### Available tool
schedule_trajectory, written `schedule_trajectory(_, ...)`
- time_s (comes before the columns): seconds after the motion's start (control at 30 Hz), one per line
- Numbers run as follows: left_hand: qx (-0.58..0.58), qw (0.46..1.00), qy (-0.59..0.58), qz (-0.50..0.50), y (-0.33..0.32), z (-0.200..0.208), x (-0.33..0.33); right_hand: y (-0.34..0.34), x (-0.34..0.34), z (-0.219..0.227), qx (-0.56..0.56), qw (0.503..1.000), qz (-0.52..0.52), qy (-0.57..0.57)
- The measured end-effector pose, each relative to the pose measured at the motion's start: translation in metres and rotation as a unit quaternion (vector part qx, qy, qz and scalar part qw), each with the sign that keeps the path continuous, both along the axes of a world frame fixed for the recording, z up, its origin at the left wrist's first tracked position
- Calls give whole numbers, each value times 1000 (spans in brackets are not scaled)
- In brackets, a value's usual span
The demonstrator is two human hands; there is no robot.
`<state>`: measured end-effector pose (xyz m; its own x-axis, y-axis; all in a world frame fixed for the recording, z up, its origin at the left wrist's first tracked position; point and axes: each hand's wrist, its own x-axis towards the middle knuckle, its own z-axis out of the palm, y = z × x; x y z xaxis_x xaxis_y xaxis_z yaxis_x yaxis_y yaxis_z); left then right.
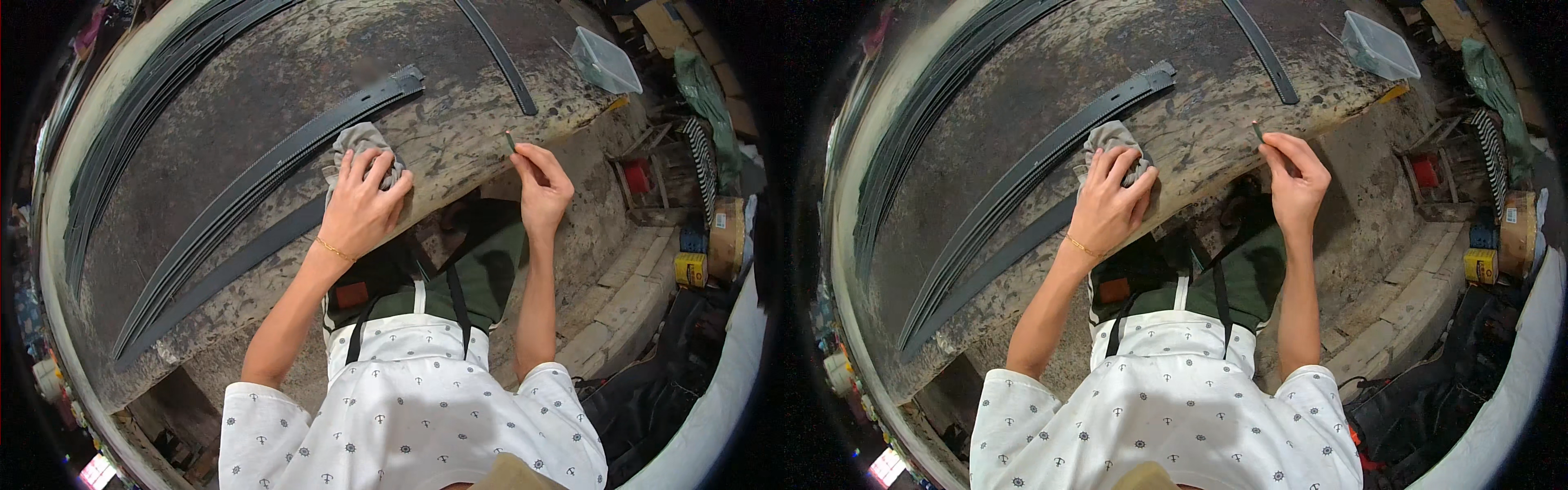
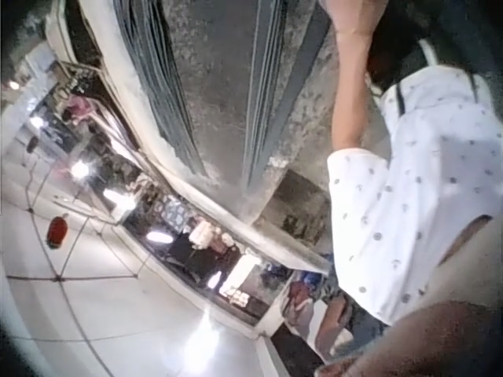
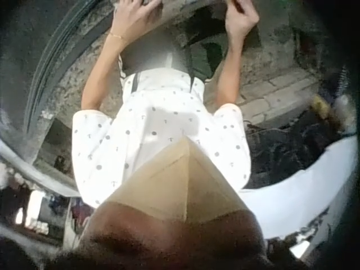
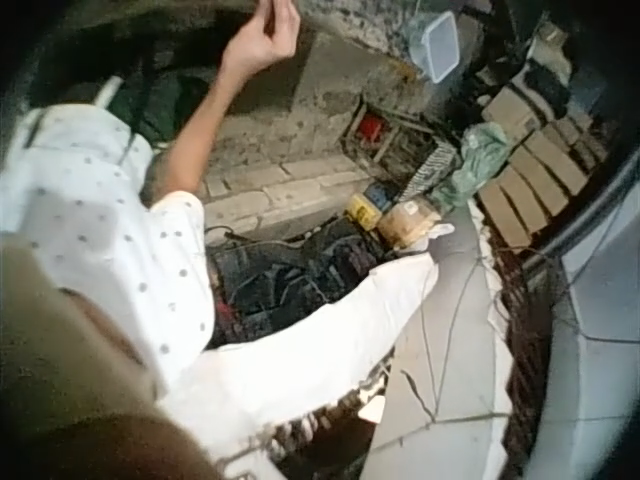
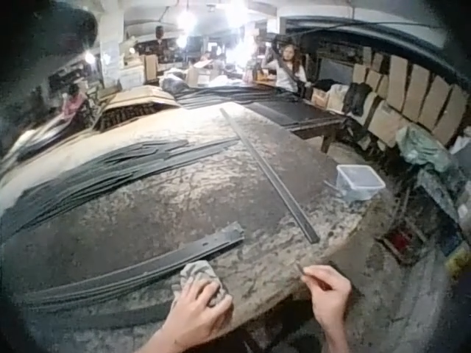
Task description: Applying edge finish or dye to the holes and edges of leather belts and wiping them with a cloth.
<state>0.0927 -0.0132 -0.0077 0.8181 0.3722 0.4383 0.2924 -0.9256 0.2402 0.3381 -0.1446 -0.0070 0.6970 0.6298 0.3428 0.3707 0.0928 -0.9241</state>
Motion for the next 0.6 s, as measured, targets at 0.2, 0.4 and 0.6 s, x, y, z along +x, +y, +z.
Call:
schedule_trajectory(0.2, -3, 1000, -5, -1, 1, -1, 2, -4, 9, -22, -74, 952, -6, -298)
schedule_trajectory(0.4, 3, 1000, -8, 11, 5, -1, 5, 3, 8, -29, -42, 941, -24, -334)
schedule_trajectory(0.6, -13, 1000, -15, 11, 1, 2, 4, -8, 18, -13, -46, 997, -61, 12)
